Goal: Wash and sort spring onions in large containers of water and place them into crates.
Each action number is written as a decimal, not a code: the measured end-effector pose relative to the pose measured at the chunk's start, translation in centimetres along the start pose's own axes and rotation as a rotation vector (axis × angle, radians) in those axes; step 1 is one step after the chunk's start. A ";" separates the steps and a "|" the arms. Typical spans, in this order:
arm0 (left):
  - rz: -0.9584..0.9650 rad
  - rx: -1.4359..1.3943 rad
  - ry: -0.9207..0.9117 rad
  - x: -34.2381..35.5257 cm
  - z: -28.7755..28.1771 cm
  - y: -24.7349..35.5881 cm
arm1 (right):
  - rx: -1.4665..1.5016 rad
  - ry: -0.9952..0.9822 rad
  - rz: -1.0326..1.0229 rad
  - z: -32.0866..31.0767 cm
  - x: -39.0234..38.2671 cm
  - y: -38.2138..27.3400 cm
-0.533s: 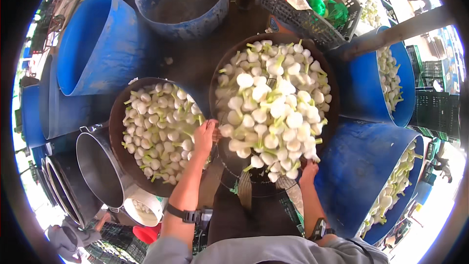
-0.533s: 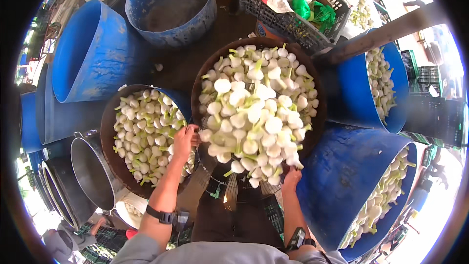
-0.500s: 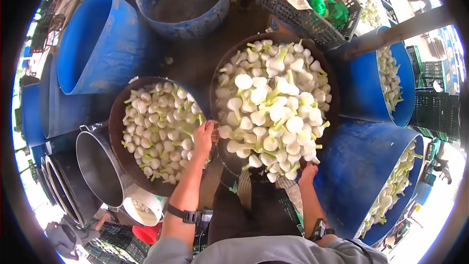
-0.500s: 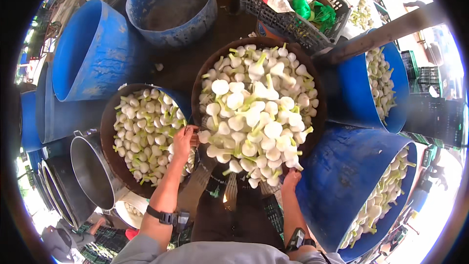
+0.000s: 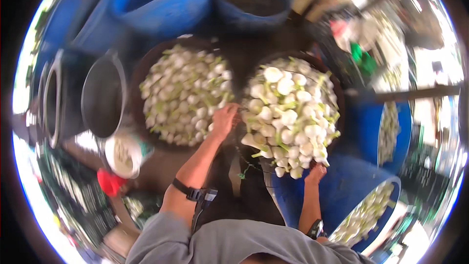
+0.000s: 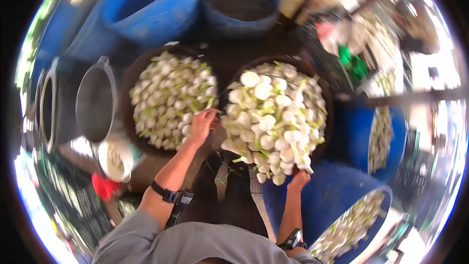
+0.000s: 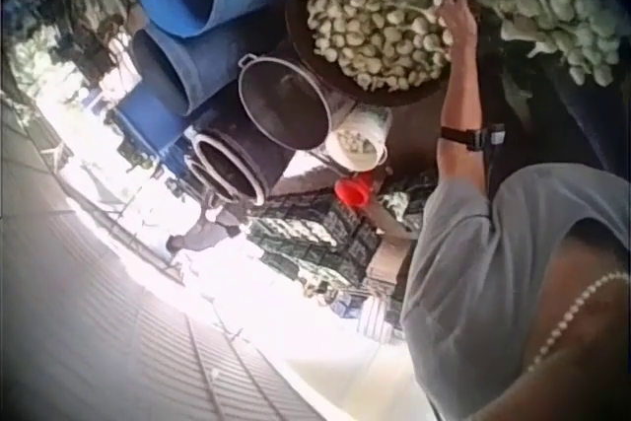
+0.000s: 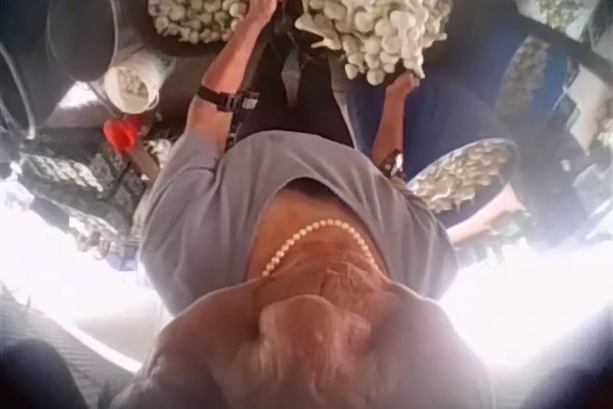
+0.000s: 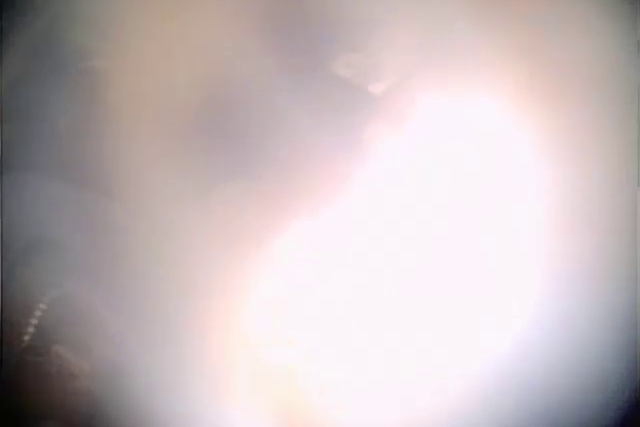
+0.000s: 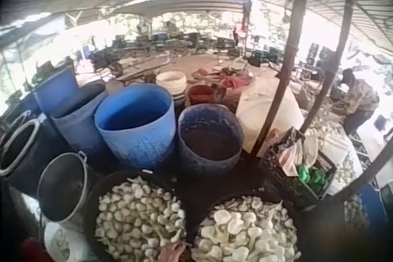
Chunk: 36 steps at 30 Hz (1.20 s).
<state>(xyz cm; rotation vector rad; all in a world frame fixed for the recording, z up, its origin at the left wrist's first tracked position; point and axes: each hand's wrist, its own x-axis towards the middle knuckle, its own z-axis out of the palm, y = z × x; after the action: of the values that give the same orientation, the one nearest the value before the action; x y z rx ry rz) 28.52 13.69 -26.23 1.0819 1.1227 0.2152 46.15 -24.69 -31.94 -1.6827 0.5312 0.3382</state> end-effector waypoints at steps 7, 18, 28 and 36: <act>0.199 -0.405 0.251 -10.3 -3.8 -3.8 | -0.262 -0.466 -0.123 4.4 -0.2 -9.9; 0.355 -0.988 0.962 -40.3 1.1 -2.9 | -0.650 -1.296 -0.330 16.2 -11.8 -25.2; 0.102 -1.042 1.721 -63.6 0.0 -14.3 | -0.828 -1.865 -0.151 15.4 -40.8 -6.9; -0.110 -1.073 2.109 -82.6 7.2 -20.3 | -1.607 -2.081 -0.012 -0.2 -56.7 4.1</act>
<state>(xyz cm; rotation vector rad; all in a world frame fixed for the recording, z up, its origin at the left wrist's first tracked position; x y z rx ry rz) -11.77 -52.82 9.09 -0.6495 2.2824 1.8774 -4.20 -16.56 -6.82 -1.4824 -1.7060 2.4553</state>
